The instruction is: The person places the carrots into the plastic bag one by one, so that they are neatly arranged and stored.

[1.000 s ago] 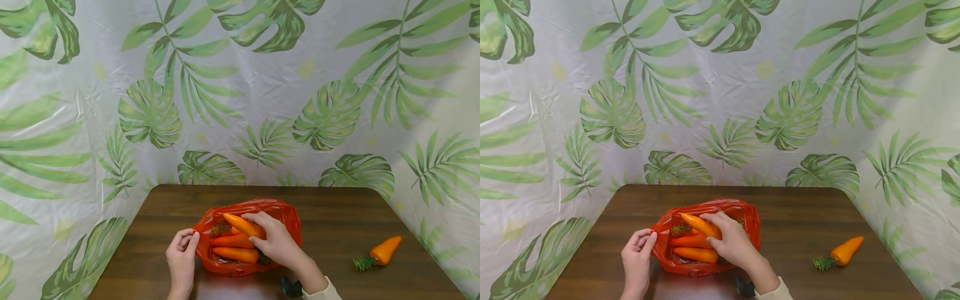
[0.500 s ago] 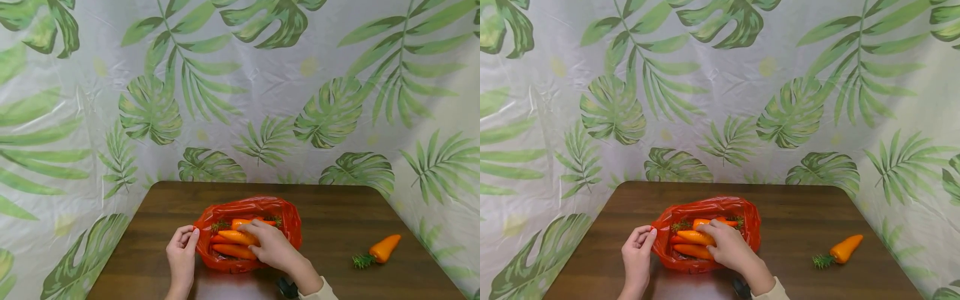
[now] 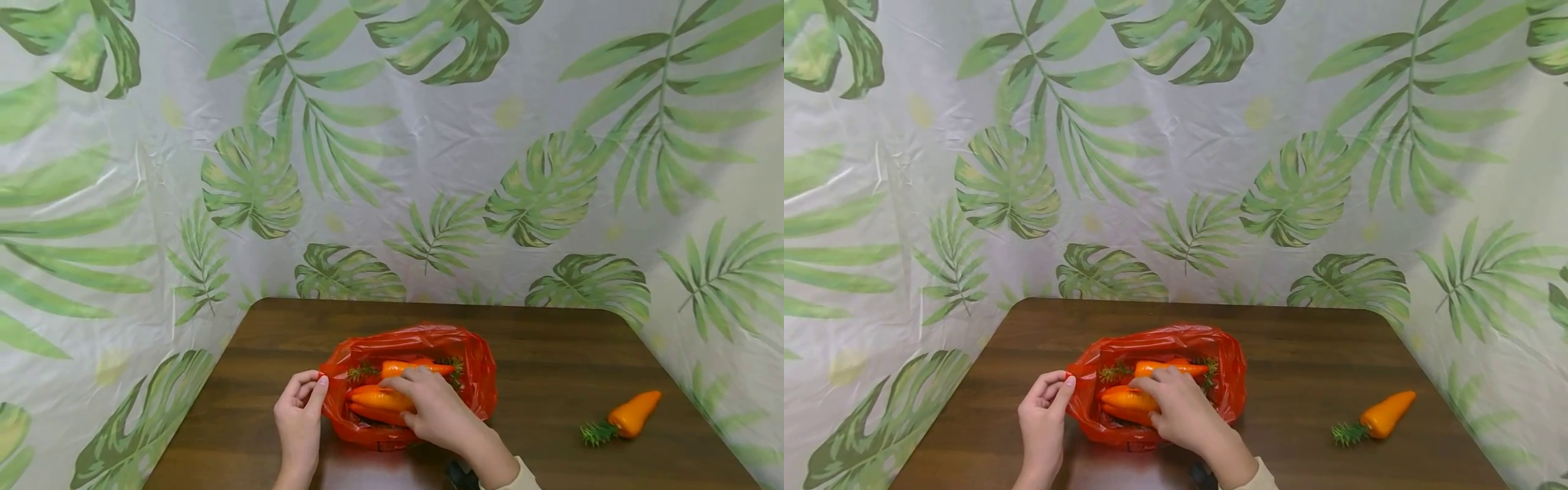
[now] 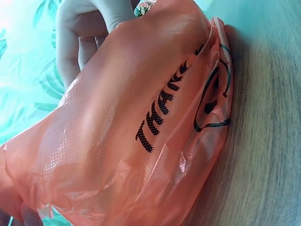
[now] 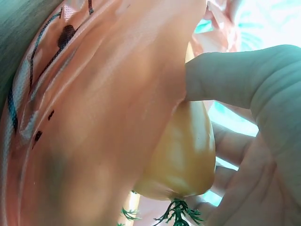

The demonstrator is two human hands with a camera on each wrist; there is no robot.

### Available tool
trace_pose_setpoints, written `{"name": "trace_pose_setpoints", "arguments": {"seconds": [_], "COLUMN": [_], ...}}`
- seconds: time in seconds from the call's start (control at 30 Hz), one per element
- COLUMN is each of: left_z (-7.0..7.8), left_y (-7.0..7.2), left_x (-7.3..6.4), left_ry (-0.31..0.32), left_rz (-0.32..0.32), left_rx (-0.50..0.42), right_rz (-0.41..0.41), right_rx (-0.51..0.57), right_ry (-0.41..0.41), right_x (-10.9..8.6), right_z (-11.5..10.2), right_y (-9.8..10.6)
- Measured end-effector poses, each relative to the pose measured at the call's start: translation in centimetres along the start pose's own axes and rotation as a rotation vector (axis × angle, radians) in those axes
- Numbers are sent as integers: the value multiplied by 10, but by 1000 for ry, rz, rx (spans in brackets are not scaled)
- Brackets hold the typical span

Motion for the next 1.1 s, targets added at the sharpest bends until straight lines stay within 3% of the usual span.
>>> {"name": "trace_pose_setpoints", "arguments": {"seconds": [0.57, 0.9, 1.1], "left_z": [1, 2, 1], "left_y": [1, -1, 0], "left_x": [1, 1, 1], "left_ry": [19, 19, 24], "left_rz": [3, 3, 6], "left_rx": [8, 9, 0], "right_rz": [27, 76, 81], "right_rx": [-69, -3, 51], "right_ry": [73, 97, 42], "right_x": [6, 4, 1], "right_z": [-13, -12, -5], "right_y": [-5, 0, 12]}}
Point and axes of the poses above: each hand's wrist, its own x-axis towards the middle knuckle, its own y-axis out of the back of the hand, z = x × y, the point moved 3 cm from there along x, towards the middle knuckle, and after that the axes turned 15 degrees about -y, right-handed, at the moved point
